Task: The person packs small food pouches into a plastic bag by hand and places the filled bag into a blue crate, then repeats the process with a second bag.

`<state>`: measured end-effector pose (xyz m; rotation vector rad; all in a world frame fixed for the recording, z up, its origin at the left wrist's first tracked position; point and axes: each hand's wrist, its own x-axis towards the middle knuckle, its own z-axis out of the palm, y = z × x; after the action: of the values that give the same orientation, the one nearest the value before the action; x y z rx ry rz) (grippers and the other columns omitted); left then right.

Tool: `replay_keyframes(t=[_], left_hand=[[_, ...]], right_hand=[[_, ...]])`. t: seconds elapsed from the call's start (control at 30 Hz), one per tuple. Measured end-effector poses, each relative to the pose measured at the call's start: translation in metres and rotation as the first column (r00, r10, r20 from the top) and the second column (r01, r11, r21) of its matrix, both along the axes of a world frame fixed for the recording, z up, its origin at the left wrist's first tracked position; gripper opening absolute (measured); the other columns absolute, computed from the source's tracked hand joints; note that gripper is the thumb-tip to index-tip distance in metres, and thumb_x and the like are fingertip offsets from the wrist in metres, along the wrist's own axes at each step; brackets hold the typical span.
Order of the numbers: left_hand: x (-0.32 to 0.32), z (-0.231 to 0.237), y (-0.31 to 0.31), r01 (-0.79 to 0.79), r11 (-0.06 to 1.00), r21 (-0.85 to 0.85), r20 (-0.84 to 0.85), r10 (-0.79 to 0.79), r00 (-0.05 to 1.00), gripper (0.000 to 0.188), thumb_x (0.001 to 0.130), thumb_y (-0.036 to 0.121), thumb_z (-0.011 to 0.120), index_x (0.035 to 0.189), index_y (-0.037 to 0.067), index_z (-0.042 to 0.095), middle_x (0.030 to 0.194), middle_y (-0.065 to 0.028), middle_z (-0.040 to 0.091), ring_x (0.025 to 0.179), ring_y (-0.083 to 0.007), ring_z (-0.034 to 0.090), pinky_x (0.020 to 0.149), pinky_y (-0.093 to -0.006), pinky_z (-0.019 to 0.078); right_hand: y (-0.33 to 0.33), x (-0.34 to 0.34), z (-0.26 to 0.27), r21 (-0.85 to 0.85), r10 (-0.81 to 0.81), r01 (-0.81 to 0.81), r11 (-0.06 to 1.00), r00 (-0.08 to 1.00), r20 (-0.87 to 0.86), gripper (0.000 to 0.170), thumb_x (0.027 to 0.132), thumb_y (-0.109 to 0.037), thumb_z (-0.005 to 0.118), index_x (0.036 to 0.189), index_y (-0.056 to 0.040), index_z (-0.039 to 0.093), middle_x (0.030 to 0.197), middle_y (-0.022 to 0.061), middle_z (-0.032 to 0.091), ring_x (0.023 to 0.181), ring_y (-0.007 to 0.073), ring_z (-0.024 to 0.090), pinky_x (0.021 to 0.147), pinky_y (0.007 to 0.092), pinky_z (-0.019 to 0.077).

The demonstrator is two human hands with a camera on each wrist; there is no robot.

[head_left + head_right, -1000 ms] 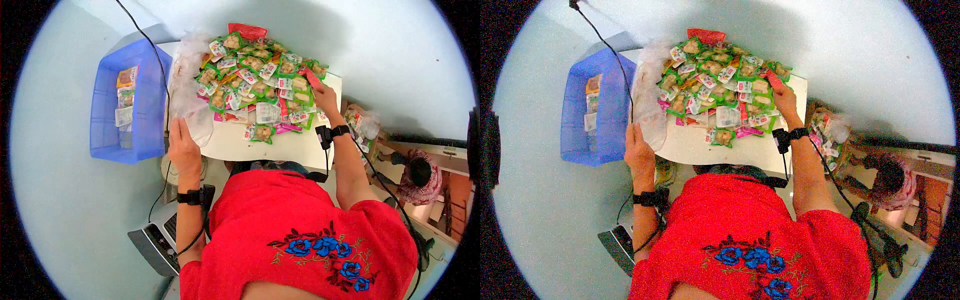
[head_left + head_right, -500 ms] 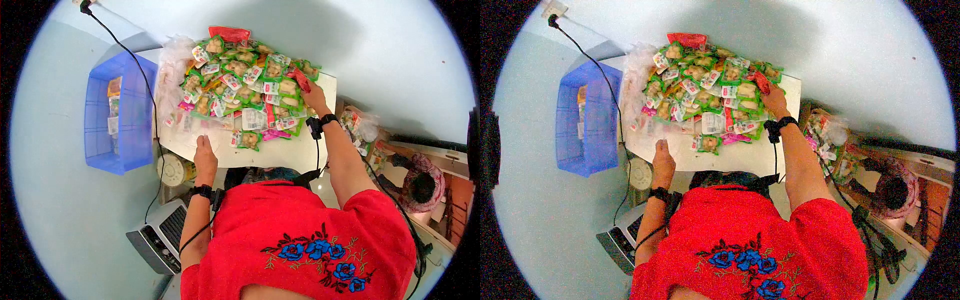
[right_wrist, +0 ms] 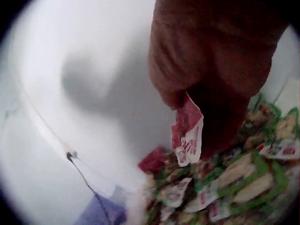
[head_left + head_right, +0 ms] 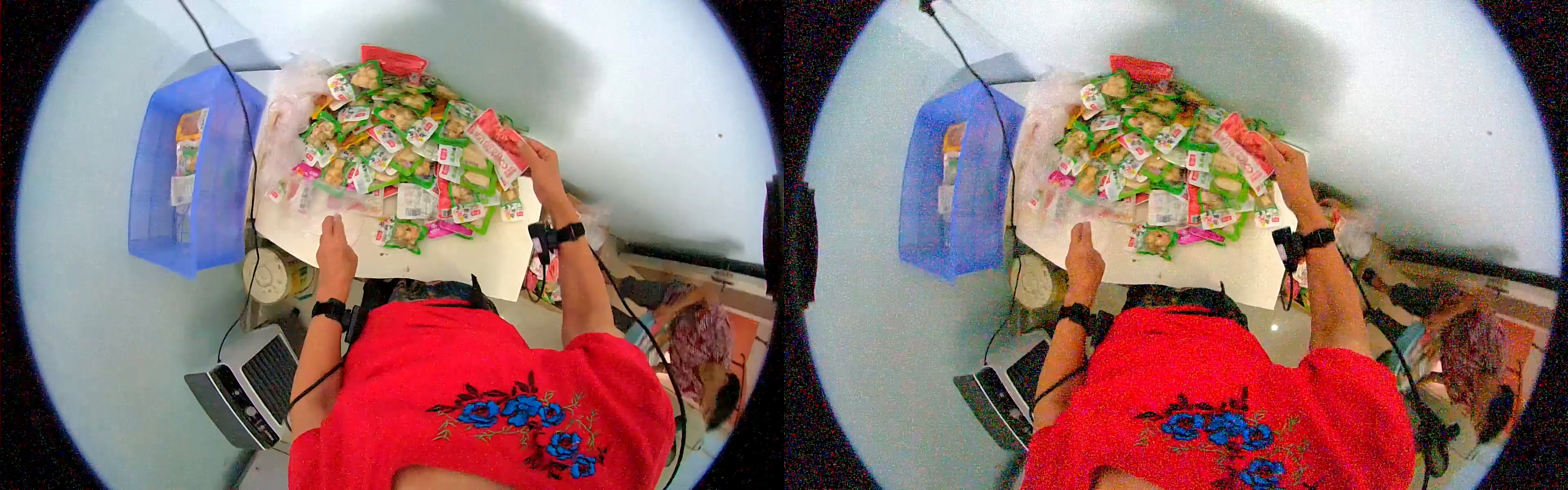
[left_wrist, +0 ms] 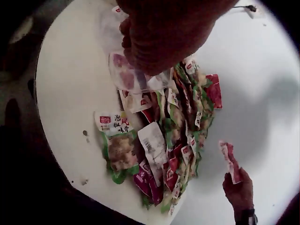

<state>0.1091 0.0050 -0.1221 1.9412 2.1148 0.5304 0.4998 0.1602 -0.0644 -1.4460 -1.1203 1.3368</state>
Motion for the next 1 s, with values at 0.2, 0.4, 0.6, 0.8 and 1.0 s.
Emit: replay_keyframes(t=[0.2,0.4,0.6,0.8,1.0], left_hand=[[0.001,0.008,0.001,-0.017,1.000,-0.014,0.053,0.017,0.998,0.055,0.071,-0.010,0.053,0.124,-0.002,0.044,0.128,-0.0223,0.044,0.099,-0.0403,0.055,0.080,-0.0433,0.0506],[0.003,0.010,-0.002,0.017,0.999,0.049,0.135,-0.024,0.991,0.071,0.066,-0.016,0.052,0.133,-0.002,0.035,0.138,-0.0260,0.035,0.103,-0.0429,0.054,0.081,-0.0442,0.0504],[-0.011,0.015,-0.001,-0.027,1.000,-0.002,0.241,0.027,0.970,0.079,0.066,-0.017,0.050,0.140,-0.002,0.027,0.147,-0.0283,0.023,0.103,-0.0446,0.055,0.080,-0.0448,0.0509],[-0.025,0.027,0.006,0.104,0.993,-0.051,0.290,-0.085,0.953,0.080,0.066,-0.017,0.051,0.141,-0.002,0.026,0.146,-0.0273,0.025,0.100,-0.0434,0.057,0.078,-0.0452,0.0513],[-0.037,0.025,0.006,0.170,0.984,0.049,0.253,-0.176,0.951,0.080,0.065,-0.016,0.052,0.140,-0.002,0.028,0.145,-0.0251,0.029,0.099,-0.0412,0.058,0.077,-0.0448,0.0513]], right_hand=[[-0.038,-0.098,0.017,-0.137,0.401,-0.412,0.901,0.910,-0.103,0.029,0.094,-0.028,0.057,0.106,-0.0025,0.066,0.090,-0.0003,0.067,0.079,0.0040,0.058,0.066,0.0191,0.0454],[-0.060,-0.175,-0.013,-0.289,0.589,-0.608,0.739,0.792,-0.159,0.029,0.093,-0.027,0.058,0.101,-0.0007,0.066,0.085,-0.0023,0.065,0.073,0.0049,0.057,0.062,0.0214,0.0453],[-0.055,-0.209,-0.024,-0.302,0.578,-0.589,0.749,0.805,-0.137,0.031,0.094,-0.029,0.057,0.104,-0.0004,0.066,0.083,-0.0006,0.065,0.072,0.0056,0.059,0.059,0.0220,0.0472],[-0.055,-0.223,-0.050,-0.275,0.630,-0.646,0.712,0.761,-0.155,0.033,0.095,-0.029,0.055,0.112,-0.0015,0.062,0.091,0.0022,0.065,0.074,0.0093,0.062,0.062,0.0250,0.0529],[-0.051,-0.262,-0.041,-0.323,0.665,-0.707,0.629,0.704,-0.248,0.029,0.093,-0.024,0.058,0.114,-0.0039,0.059,0.103,0.0018,0.061,0.086,0.0104,0.058,0.075,0.0274,0.0507]])
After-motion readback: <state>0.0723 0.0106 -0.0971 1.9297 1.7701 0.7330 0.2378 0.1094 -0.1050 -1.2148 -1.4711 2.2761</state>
